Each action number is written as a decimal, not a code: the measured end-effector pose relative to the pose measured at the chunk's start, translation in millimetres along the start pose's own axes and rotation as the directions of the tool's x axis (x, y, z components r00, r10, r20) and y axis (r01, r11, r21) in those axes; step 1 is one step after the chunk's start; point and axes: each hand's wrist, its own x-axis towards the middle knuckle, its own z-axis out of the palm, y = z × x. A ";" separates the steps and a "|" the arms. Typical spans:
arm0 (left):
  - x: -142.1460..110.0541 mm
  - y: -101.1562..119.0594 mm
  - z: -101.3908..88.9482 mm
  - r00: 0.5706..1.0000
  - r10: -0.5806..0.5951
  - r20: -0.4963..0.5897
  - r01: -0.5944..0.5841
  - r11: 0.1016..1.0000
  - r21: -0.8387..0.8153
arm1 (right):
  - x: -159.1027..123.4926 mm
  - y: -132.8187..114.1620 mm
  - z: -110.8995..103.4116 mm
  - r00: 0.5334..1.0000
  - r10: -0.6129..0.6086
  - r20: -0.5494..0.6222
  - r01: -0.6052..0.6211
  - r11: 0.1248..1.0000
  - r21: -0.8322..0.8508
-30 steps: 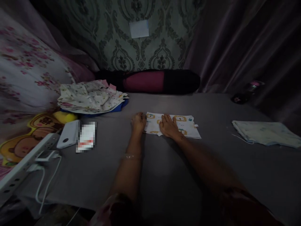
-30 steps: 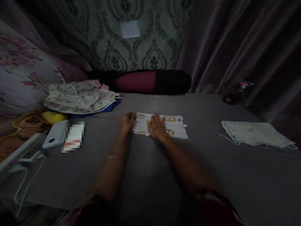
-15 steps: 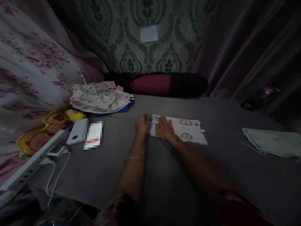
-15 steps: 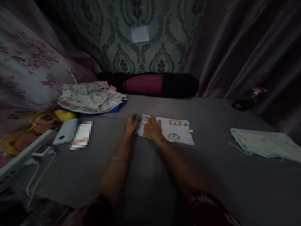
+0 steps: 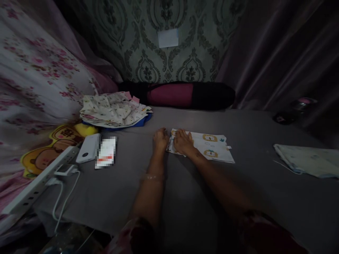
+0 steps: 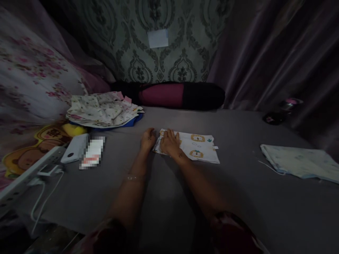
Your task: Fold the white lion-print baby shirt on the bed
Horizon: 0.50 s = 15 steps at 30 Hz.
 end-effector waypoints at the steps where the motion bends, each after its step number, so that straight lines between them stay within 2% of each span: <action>1: 0.2 -0.7 -0.2 1.000 -0.002 -0.002 0.002 1.000 -0.004 | 2.0 -3.9 0.5 0.999 -0.030 -0.023 0.030 1.000 0.007; 4: 2.4 -2.3 -1.8 1.000 -0.010 0.004 0.010 1.000 -0.014 | 6.4 -14.4 6.2 0.994 -0.093 -0.058 0.093 0.996 0.006; 10: 7.8 -4.3 -3.8 0.999 -0.028 0.029 0.029 0.999 -0.042 | 7.3 -17.6 22.2 0.993 -0.094 -0.069 0.093 0.995 -0.028; 15: 7.9 -4.9 -1.3 0.999 -0.038 0.034 0.039 0.998 -0.048 | 6.7 -16.7 22.2 0.994 -0.096 -0.057 0.095 0.995 -0.020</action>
